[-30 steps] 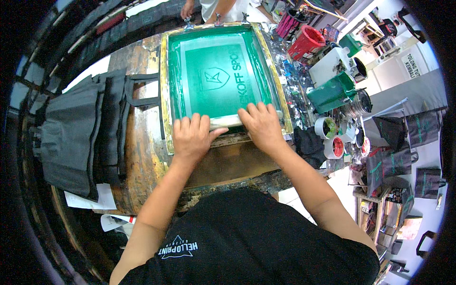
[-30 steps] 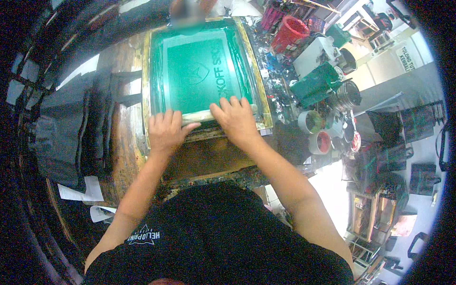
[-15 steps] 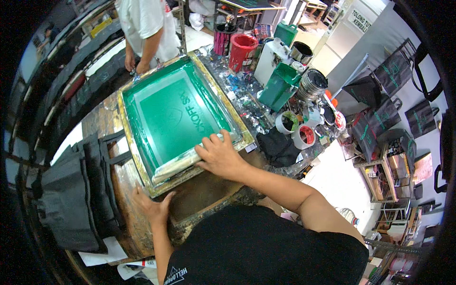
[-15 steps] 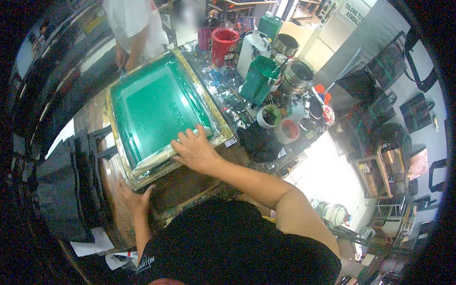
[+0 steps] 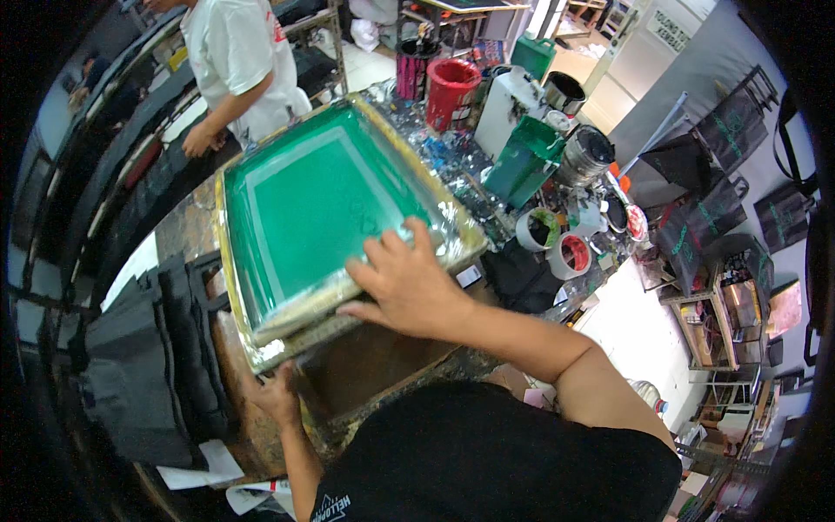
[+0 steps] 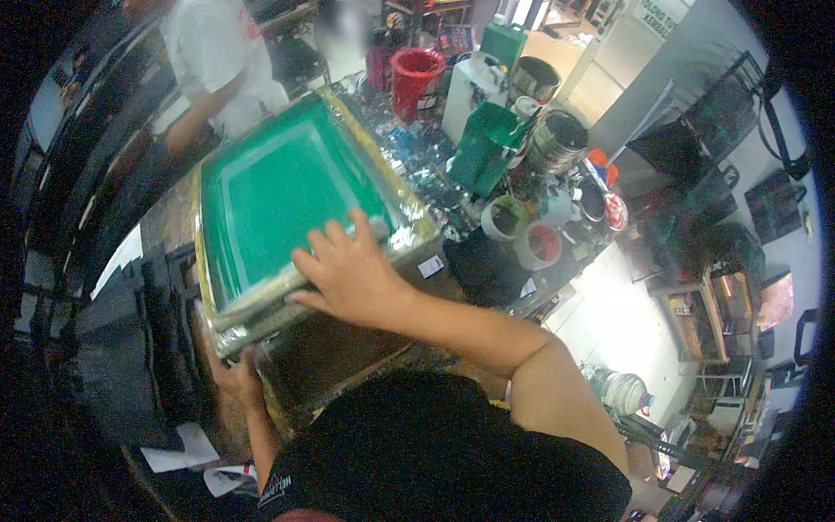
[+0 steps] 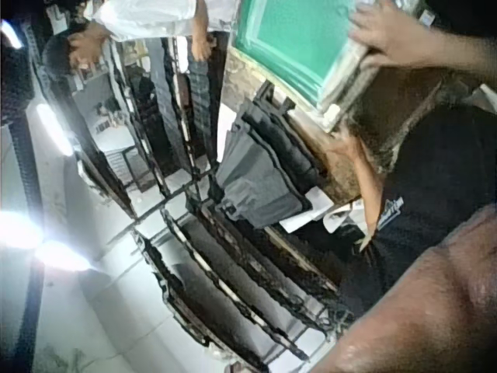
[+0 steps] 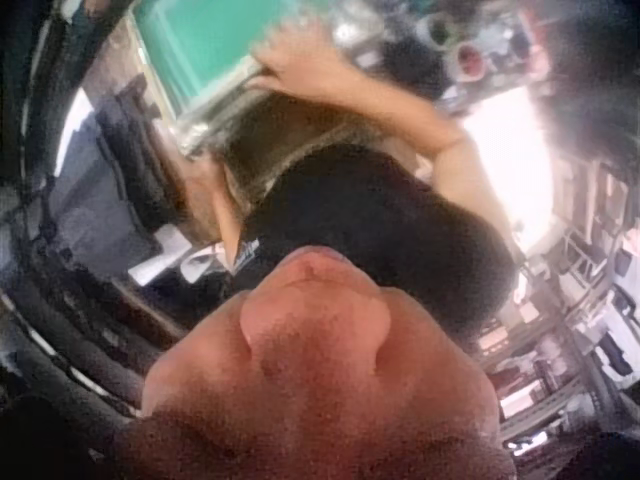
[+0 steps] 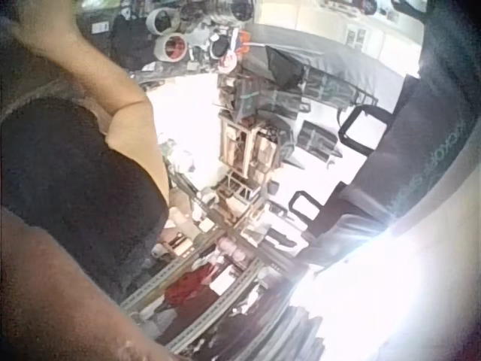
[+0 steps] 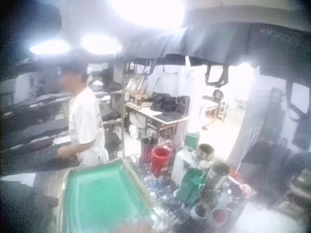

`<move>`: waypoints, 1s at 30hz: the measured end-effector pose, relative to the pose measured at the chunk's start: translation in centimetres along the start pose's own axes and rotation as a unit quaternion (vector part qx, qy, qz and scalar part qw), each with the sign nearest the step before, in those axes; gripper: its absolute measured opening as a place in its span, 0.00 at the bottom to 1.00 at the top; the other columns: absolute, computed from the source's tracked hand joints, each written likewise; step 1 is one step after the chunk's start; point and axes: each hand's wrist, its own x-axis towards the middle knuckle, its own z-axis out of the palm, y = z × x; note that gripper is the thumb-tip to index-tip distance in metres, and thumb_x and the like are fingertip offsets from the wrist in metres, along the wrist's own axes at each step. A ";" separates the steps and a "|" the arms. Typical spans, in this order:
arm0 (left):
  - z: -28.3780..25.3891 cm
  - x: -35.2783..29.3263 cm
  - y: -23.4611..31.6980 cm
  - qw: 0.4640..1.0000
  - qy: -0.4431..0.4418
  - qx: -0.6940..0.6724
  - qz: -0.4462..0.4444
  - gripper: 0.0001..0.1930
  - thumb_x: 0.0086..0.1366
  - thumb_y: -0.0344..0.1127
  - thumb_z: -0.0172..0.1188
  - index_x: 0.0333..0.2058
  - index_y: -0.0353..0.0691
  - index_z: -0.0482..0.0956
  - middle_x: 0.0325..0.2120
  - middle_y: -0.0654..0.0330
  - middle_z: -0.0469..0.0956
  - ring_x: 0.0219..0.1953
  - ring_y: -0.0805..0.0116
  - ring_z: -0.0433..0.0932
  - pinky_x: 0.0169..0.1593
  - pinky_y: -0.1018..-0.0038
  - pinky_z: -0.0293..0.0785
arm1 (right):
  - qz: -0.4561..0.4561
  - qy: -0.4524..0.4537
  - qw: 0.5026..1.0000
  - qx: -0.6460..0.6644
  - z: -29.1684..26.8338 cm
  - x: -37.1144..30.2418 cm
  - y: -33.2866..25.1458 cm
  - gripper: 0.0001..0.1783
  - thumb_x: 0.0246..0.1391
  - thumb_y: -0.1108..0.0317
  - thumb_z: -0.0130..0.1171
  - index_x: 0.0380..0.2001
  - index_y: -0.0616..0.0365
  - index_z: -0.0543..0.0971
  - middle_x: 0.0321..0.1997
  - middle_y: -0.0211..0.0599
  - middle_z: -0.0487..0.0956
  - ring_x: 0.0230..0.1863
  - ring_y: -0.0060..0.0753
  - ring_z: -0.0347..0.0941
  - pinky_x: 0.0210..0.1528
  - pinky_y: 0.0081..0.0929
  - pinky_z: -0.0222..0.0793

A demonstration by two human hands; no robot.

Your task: The person performs screen printing on black tote bags using green ink and a squeegee, repeating the process for multiple bags on a printing press.

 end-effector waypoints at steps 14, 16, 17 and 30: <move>2.4 7.8 0.6 0.915 -0.080 0.391 0.052 0.48 0.69 0.50 0.69 0.76 0.34 0.53 0.58 0.32 0.69 0.58 0.38 0.73 0.63 0.52 0.69 | -0.041 0.076 0.996 -0.019 -11.6 18.1 2.4 0.40 0.69 0.30 0.43 0.31 0.58 0.85 0.27 0.46 0.82 0.32 0.38 0.79 0.53 0.48 0.66; 3.5 5.1 1.3 0.891 -0.146 0.423 -0.082 0.47 0.67 0.51 0.69 0.75 0.33 0.55 0.56 0.28 0.68 0.59 0.31 0.71 0.63 0.48 0.68 | -0.055 0.118 0.990 -0.059 -11.1 18.6 3.2 0.40 0.69 0.32 0.43 0.31 0.58 0.85 0.28 0.48 0.83 0.34 0.41 0.81 0.55 0.50 0.66; 3.8 4.7 0.9 0.893 -0.147 0.417 -0.086 0.47 0.67 0.50 0.69 0.74 0.33 0.56 0.56 0.28 0.68 0.59 0.31 0.71 0.63 0.48 0.68 | -0.049 0.097 0.992 -0.069 -11.1 19.2 3.4 0.40 0.69 0.32 0.43 0.31 0.58 0.85 0.27 0.47 0.83 0.34 0.40 0.81 0.55 0.50 0.66; 1.9 12.7 1.6 0.987 -0.076 0.124 0.071 0.18 0.69 0.23 0.60 0.57 0.34 0.82 0.50 0.53 0.85 0.39 0.69 0.82 0.44 0.72 0.80 | -0.035 0.041 0.997 -0.050 -12.7 21.4 3.3 0.42 0.70 0.30 0.40 0.35 0.61 0.85 0.30 0.47 0.85 0.38 0.41 0.82 0.54 0.48 0.66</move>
